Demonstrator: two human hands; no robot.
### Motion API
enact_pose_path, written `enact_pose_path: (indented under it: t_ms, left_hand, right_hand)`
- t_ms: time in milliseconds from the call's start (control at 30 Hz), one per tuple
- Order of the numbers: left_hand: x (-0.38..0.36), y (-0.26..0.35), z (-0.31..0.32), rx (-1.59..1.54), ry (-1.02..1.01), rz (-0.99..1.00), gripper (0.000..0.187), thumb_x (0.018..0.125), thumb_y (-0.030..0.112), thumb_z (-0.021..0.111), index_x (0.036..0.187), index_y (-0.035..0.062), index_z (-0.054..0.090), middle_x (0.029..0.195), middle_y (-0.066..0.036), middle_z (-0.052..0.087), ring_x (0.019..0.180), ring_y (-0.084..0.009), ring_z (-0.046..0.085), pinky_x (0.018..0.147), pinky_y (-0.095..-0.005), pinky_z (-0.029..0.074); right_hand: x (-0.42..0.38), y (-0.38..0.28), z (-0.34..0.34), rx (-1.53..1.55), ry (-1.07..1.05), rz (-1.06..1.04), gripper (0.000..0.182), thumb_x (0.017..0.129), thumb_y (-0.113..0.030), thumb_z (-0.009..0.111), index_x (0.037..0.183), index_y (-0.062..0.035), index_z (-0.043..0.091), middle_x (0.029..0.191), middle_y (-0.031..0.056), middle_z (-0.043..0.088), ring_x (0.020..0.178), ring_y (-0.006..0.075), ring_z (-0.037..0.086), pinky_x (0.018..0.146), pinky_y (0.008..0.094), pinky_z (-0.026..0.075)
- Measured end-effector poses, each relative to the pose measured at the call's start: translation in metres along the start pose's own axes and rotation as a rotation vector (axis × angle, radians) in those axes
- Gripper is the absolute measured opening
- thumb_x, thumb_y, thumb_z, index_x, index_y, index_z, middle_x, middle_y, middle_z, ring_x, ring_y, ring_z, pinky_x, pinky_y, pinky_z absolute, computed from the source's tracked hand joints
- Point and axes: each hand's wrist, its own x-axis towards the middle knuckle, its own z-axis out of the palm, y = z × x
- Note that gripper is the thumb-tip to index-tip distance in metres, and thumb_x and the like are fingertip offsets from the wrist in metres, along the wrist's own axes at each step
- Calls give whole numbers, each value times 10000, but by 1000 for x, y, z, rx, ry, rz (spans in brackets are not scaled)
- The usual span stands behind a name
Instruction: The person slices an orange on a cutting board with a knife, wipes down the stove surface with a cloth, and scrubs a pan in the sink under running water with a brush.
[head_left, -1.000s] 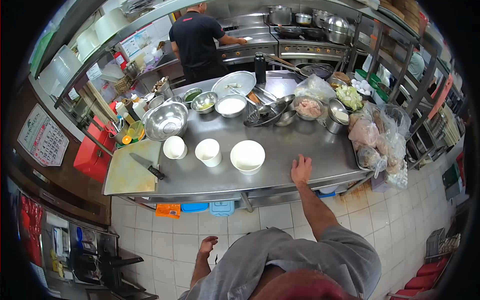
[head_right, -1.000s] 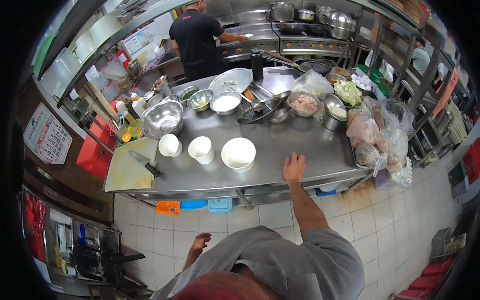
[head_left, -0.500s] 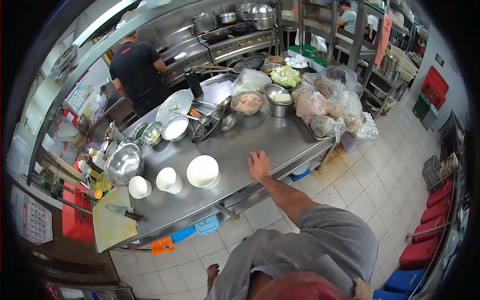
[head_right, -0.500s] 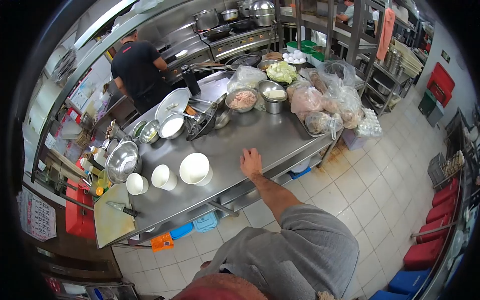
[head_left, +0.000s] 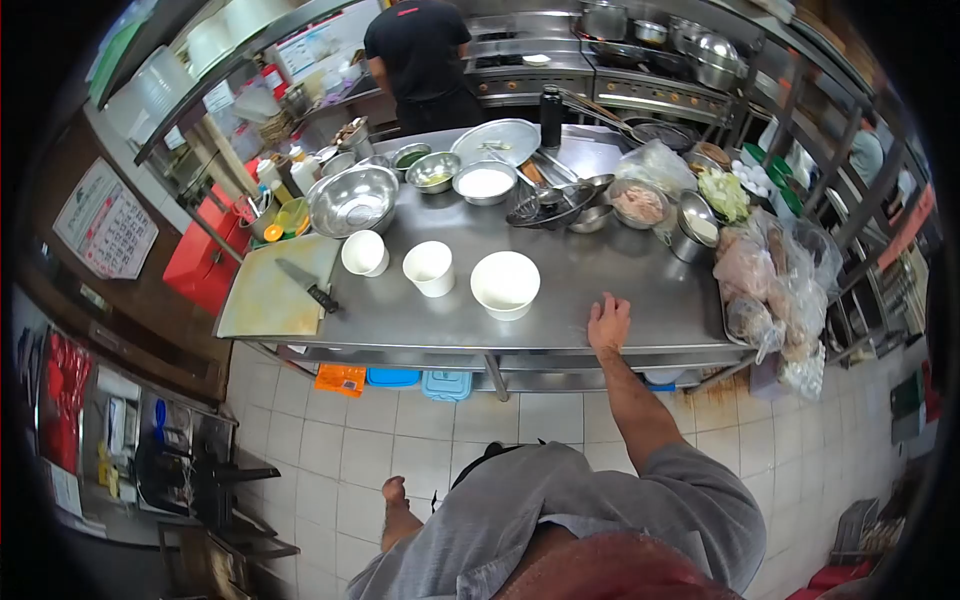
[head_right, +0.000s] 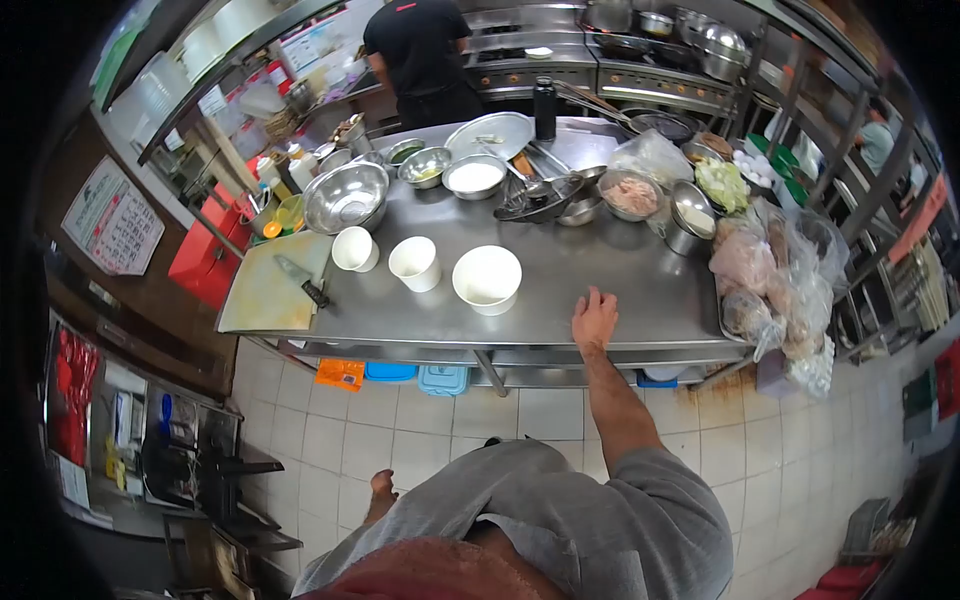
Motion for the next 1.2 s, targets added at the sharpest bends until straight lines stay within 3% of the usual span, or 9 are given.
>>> enact_pose_path:
  t_ms: [167, 333, 400, 533, 633, 800, 900, 1067, 1200]
  left_hand:
    - [16, -48, -8, -65, 13, -40, 331, 730, 188, 601, 1050, 105, 588, 814, -103, 601, 855, -285, 551, 849, -540, 393]
    - [5, -54, -1, 500, -121, 422, 300, 710, 241, 597, 974, 101, 630, 1022, -125, 613, 977, -309, 561, 844, -405, 451]
    - [2, -36, 11, 143, -71, 136, 298, 704, 211, 612, 981, 103, 624, 1002, -118, 604, 933, -314, 553, 749, -458, 459]
    - [14, -25, 10, 120, -15, 186, 241, 723, 188, 597, 948, 107, 627, 948, -119, 586, 848, -294, 537, 606, -442, 449]
    - [9, -16, 6, -28, 47, 128, 219, 652, 92, 637, 860, 23, 647, 847, -91, 637, 804, -206, 575, 737, -304, 458]
    - [38, -46, -16, -48, -1, 173, 215, 659, 92, 619, 862, 26, 643, 849, -85, 629, 814, -216, 568, 750, -326, 453]
    - [58, -57, -36, 251, -28, 294, 217, 689, 96, 573, 886, 31, 638, 881, -94, 631, 837, -231, 575, 771, -340, 454]
    - [98, -52, -99, 815, -42, 535, 238, 741, 102, 497, 928, 39, 631, 933, -110, 633, 875, -256, 588, 807, -362, 456]
    - [123, -15, -151, 701, -1, 578, 267, 782, 107, 436, 961, 46, 625, 976, -122, 635, 906, -276, 598, 836, -380, 458]
  right_hand:
    - [6, 0, 2, 12, -16, -4, 326, 824, -218, 536, 1130, -112, 499, 1043, 143, 442, 964, 303, 451, 808, 413, 373]
    - [4, 2, 2, -6, 19, -26, 323, 806, -209, 561, 1108, -106, 512, 1017, 156, 459, 930, 328, 478, 791, 424, 400]
    - [6, 0, 2, 0, 16, -17, 324, 803, -205, 565, 1107, -106, 513, 1018, 156, 458, 928, 330, 479, 789, 425, 401]
    - [4, 2, 5, 8, 6, -7, 326, 801, -196, 569, 1110, -105, 515, 1024, 160, 451, 920, 337, 481, 792, 424, 402]
    - [2, 2, 5, -8, 44, -25, 329, 801, -186, 572, 1114, -106, 512, 1024, 166, 449, 920, 345, 480, 787, 422, 406]
    - [-6, 7, 8, 131, 182, -15, 332, 800, -117, 572, 1123, -78, 504, 1024, 148, 420, 903, 291, 460, 783, 381, 402]
    - [-41, -6, 6, 308, 203, 39, 340, 804, -94, 571, 1136, -70, 499, 1047, 140, 394, 897, 259, 449, 782, 349, 407]
    - [-118, -93, 10, 526, 6, 87, 331, 809, -92, 559, 1135, -75, 505, 1054, 124, 387, 886, 216, 459, 748, 299, 435]
    - [-156, -216, 28, 642, -188, -3, 301, 794, -88, 578, 1091, -67, 532, 1036, 114, 408, 849, 207, 476, 743, 304, 441]
